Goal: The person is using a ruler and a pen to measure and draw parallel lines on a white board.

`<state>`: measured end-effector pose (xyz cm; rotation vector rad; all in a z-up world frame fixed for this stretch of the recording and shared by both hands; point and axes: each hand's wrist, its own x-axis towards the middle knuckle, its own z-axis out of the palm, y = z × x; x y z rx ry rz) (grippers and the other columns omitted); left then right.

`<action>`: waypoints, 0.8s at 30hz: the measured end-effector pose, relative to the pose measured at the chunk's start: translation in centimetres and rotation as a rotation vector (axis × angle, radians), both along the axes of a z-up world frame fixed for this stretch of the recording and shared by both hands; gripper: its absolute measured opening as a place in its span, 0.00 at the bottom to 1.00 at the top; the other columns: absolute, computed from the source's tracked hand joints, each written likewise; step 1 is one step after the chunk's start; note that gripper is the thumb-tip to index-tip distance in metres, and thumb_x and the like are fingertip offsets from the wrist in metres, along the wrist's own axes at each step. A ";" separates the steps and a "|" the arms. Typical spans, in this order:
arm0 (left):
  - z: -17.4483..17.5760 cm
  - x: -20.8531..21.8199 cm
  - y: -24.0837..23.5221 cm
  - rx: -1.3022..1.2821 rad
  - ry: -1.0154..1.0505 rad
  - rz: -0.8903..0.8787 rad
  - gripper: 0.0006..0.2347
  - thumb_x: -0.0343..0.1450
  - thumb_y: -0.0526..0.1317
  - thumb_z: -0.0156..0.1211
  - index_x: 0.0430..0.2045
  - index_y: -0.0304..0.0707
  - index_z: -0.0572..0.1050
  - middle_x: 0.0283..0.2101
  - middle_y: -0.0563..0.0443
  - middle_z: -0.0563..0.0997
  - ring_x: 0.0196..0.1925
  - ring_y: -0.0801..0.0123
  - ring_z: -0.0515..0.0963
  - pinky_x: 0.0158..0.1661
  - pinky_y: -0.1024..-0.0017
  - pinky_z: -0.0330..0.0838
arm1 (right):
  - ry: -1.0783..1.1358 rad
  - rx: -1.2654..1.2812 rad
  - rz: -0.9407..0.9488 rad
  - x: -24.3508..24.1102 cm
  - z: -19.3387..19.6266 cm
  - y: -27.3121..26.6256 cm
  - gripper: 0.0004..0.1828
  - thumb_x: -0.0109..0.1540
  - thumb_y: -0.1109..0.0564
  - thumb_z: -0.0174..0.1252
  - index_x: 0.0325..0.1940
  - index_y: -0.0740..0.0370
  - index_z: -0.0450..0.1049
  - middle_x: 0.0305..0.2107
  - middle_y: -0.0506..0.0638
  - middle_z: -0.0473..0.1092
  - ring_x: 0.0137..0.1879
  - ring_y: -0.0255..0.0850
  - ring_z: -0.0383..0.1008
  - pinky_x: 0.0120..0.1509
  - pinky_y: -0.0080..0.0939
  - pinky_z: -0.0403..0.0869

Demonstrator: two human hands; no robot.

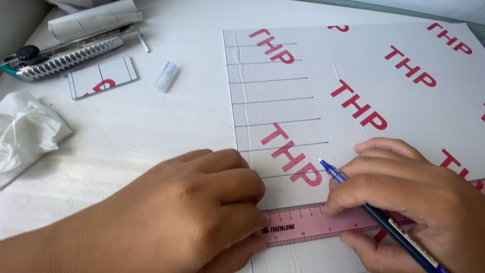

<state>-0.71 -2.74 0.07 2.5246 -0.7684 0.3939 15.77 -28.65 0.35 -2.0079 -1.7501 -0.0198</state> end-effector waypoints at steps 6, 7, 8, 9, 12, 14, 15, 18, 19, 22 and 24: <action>-0.2 -0.1 0.0 -0.025 -0.009 -0.033 0.07 0.77 0.41 0.64 0.32 0.37 0.81 0.38 0.49 0.76 0.36 0.54 0.74 0.37 0.58 0.73 | 0.009 0.011 -0.020 -0.4 -0.1 0.0 0.13 0.49 0.56 0.74 0.36 0.48 0.80 0.29 0.38 0.78 0.33 0.33 0.77 0.74 0.51 0.73; -0.1 -0.1 0.0 -0.026 -0.009 -0.030 0.07 0.77 0.41 0.64 0.32 0.37 0.81 0.38 0.49 0.76 0.36 0.54 0.74 0.37 0.58 0.73 | 0.008 0.010 -0.017 -0.3 -0.1 0.0 0.13 0.49 0.56 0.74 0.36 0.48 0.80 0.29 0.38 0.78 0.33 0.33 0.77 0.74 0.51 0.73; 0.0 -0.1 0.0 -0.014 -0.005 -0.038 0.08 0.77 0.40 0.64 0.31 0.36 0.80 0.37 0.48 0.76 0.35 0.53 0.74 0.37 0.58 0.73 | 0.005 -0.001 -0.015 -0.3 0.0 0.0 0.14 0.48 0.57 0.74 0.37 0.48 0.81 0.29 0.38 0.78 0.33 0.33 0.77 0.75 0.51 0.73; 0.1 -0.2 0.0 -0.002 0.002 -0.044 0.08 0.77 0.40 0.64 0.31 0.35 0.79 0.36 0.48 0.75 0.34 0.53 0.73 0.38 0.57 0.72 | 0.004 -0.011 -0.011 -0.3 0.0 0.1 0.15 0.48 0.57 0.74 0.37 0.48 0.81 0.28 0.38 0.78 0.32 0.33 0.77 0.75 0.51 0.72; 0.2 -0.2 0.1 0.003 -0.006 -0.049 0.10 0.76 0.39 0.66 0.27 0.33 0.77 0.35 0.48 0.76 0.35 0.51 0.73 0.39 0.56 0.73 | 0.008 -0.024 -0.002 -0.1 0.0 -0.1 0.19 0.45 0.56 0.76 0.39 0.48 0.83 0.31 0.38 0.81 0.36 0.33 0.80 0.76 0.53 0.73; 0.2 -0.3 0.0 -0.012 0.001 -0.035 0.09 0.75 0.39 0.67 0.27 0.35 0.78 0.34 0.49 0.76 0.34 0.52 0.74 0.36 0.57 0.73 | 0.011 -0.031 -0.002 -0.1 -0.1 -0.1 0.20 0.44 0.56 0.76 0.39 0.49 0.83 0.31 0.38 0.81 0.36 0.33 0.80 0.76 0.54 0.72; 0.1 -0.3 0.0 -0.025 0.008 -0.027 0.08 0.73 0.39 0.68 0.26 0.36 0.78 0.33 0.50 0.77 0.33 0.54 0.74 0.34 0.59 0.73 | 0.015 -0.038 -0.006 0.0 0.0 -0.2 0.20 0.44 0.56 0.77 0.39 0.49 0.84 0.31 0.38 0.81 0.36 0.33 0.80 0.76 0.54 0.72; 0.1 -0.3 0.0 -0.016 0.020 -0.022 0.09 0.73 0.40 0.68 0.27 0.36 0.78 0.32 0.50 0.75 0.32 0.54 0.73 0.33 0.59 0.73 | 0.012 -0.038 0.020 0.2 0.0 -0.2 0.18 0.47 0.54 0.76 0.40 0.49 0.83 0.32 0.39 0.80 0.37 0.34 0.79 0.76 0.54 0.71; 0.1 -0.3 0.0 -0.017 0.019 -0.023 0.09 0.73 0.40 0.68 0.27 0.36 0.78 0.32 0.50 0.75 0.32 0.54 0.73 0.33 0.59 0.73 | 0.011 -0.039 0.018 0.3 -0.1 -0.3 0.18 0.47 0.54 0.76 0.40 0.49 0.83 0.32 0.39 0.80 0.37 0.34 0.79 0.76 0.54 0.71; 0.1 -0.3 0.1 -0.007 0.037 -0.016 0.08 0.73 0.40 0.69 0.28 0.37 0.78 0.31 0.51 0.74 0.32 0.55 0.73 0.32 0.60 0.72 | 0.019 -0.038 0.031 0.4 -0.1 -0.2 0.20 0.46 0.55 0.77 0.41 0.49 0.83 0.32 0.39 0.79 0.35 0.35 0.77 0.75 0.54 0.71; 0.0 -0.3 0.2 0.000 0.013 -0.046 0.12 0.76 0.44 0.69 0.28 0.36 0.78 0.35 0.48 0.76 0.33 0.54 0.74 0.36 0.58 0.73 | 0.030 -0.033 0.034 0.2 -0.1 -0.1 0.18 0.47 0.56 0.76 0.40 0.49 0.82 0.31 0.39 0.77 0.34 0.35 0.75 0.72 0.52 0.72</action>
